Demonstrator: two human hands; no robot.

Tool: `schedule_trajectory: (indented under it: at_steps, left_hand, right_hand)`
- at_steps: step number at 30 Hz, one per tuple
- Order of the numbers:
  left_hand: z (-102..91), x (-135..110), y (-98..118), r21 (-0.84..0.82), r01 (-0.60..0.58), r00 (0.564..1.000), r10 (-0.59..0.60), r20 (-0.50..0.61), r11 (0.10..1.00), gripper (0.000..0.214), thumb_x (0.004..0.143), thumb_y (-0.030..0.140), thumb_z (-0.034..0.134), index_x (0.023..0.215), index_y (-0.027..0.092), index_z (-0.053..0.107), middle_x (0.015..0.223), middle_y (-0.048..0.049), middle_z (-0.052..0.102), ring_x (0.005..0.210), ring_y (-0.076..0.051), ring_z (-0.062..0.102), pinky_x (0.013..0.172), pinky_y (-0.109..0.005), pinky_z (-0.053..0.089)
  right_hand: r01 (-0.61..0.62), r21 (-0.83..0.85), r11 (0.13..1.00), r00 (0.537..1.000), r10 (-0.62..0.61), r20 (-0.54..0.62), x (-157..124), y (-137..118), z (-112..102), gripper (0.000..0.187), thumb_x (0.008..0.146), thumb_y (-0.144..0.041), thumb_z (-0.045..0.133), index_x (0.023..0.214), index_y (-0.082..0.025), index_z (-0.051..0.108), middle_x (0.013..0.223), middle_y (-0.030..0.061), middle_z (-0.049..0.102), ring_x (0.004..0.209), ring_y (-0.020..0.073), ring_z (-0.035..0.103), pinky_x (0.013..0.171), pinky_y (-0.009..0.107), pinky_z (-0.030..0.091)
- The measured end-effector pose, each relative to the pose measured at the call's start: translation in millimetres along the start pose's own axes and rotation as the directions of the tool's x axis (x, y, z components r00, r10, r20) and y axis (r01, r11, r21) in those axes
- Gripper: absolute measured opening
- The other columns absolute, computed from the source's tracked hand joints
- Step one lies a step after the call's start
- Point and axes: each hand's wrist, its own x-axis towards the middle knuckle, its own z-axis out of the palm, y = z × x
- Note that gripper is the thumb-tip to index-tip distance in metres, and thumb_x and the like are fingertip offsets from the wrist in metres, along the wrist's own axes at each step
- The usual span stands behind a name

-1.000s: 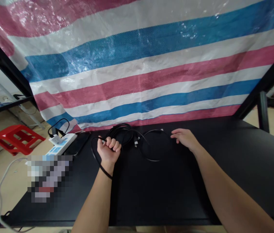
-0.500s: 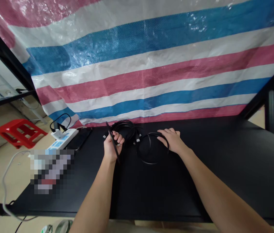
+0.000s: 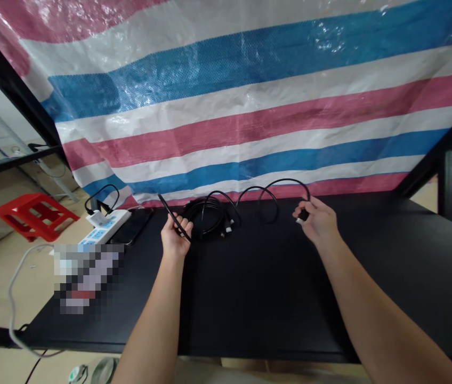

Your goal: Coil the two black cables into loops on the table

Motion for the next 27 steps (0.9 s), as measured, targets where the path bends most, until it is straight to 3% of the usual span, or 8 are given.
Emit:
schedule_trajectory:
  at_steps: [4,10,16,20,23,27]
  left_hand:
    - [1.7,0,6,-0.04,-0.016,0.997,0.013,-0.076,0.999,0.034,0.094,0.019,0.037,0.061,0.018,0.045,0.046,0.0083,0.024,0.035,-0.005,0.026,0.038,-0.015,0.028]
    - [-2.5,3,13,-0.066,-0.054,0.983,0.042,-0.177,0.996,0.036,0.095,0.016,0.031,0.061,0.018,0.044,0.044,0.0078,0.028,0.035,-0.004,0.029,0.04,-0.014,0.031]
    - [-5.8,7,9,0.103,-0.043,0.981,0.061,-0.184,0.994,0.023,0.086,0.017,0.047,0.063,0.019,0.046,0.044,0.0095,0.027,0.034,-0.005,0.03,0.04,-0.016,0.031]
    - [-2.2,5,2,0.242,-0.082,0.976,0.127,-0.176,0.967,0.01,0.08,0.02,0.057,0.071,0.019,0.052,0.044,0.01,0.036,0.035,-0.005,0.036,0.042,-0.017,0.033]
    - [-1.6,5,-4,0.419,-0.189,0.957,0.262,-0.124,0.888,0.009,0.077,0.024,0.061,0.074,0.02,0.054,0.045,0.0088,0.044,0.036,-0.006,0.04,0.042,-0.017,0.033]
    - [-1.4,1,-8,0.742,-0.283,0.882,0.47,-0.048,0.608,0.009,0.077,0.023,0.058,0.069,0.019,0.056,0.046,0.0061,0.052,0.038,-0.007,0.046,0.045,-0.018,0.035]
  right_hand:
    - [0.007,0.16,0.987,0.998,-0.017,0.06,-1,-16,-9,0.028,0.058,-0.018,0.069,0.066,-0.025,0.042,0.063,-0.0051,0.051,0.057,0.0131,0.054,0.059,0.033,0.05]
    - [0.065,0.155,0.986,0.998,-0.062,-0.021,-1,-22,-8,0.031,0.048,-0.008,0.064,0.062,-0.023,0.041,0.062,-0.0057,0.053,0.055,0.0106,0.051,0.057,0.028,0.047]
    - [0.07,-0.135,0.988,0.997,-0.075,-0.027,-4,-14,-3,0.029,0.053,-0.024,0.064,0.06,-0.024,0.036,0.056,-0.0046,0.051,0.044,0.0088,0.036,0.044,0.026,0.032]
    - [0.161,-0.532,0.832,0.984,-0.18,0.016,-16,-6,12,0.042,0.045,-0.035,0.077,0.069,-0.025,0.045,0.055,-0.0077,0.044,0.049,0.0104,0.038,0.049,0.027,0.035]
    - [0.172,-0.689,0.704,0.984,-0.159,0.083,-23,-2,22,0.051,0.037,-0.038,0.082,0.071,-0.025,0.048,0.058,-0.0061,0.048,0.054,0.0137,0.046,0.053,0.029,0.038]
    - [0.134,-0.631,0.764,0.99,-0.128,0.055,-24,-2,28,0.042,0.058,-0.055,0.069,0.062,-0.025,0.04,0.053,-0.0027,0.051,0.053,0.0159,0.053,0.053,0.03,0.04]
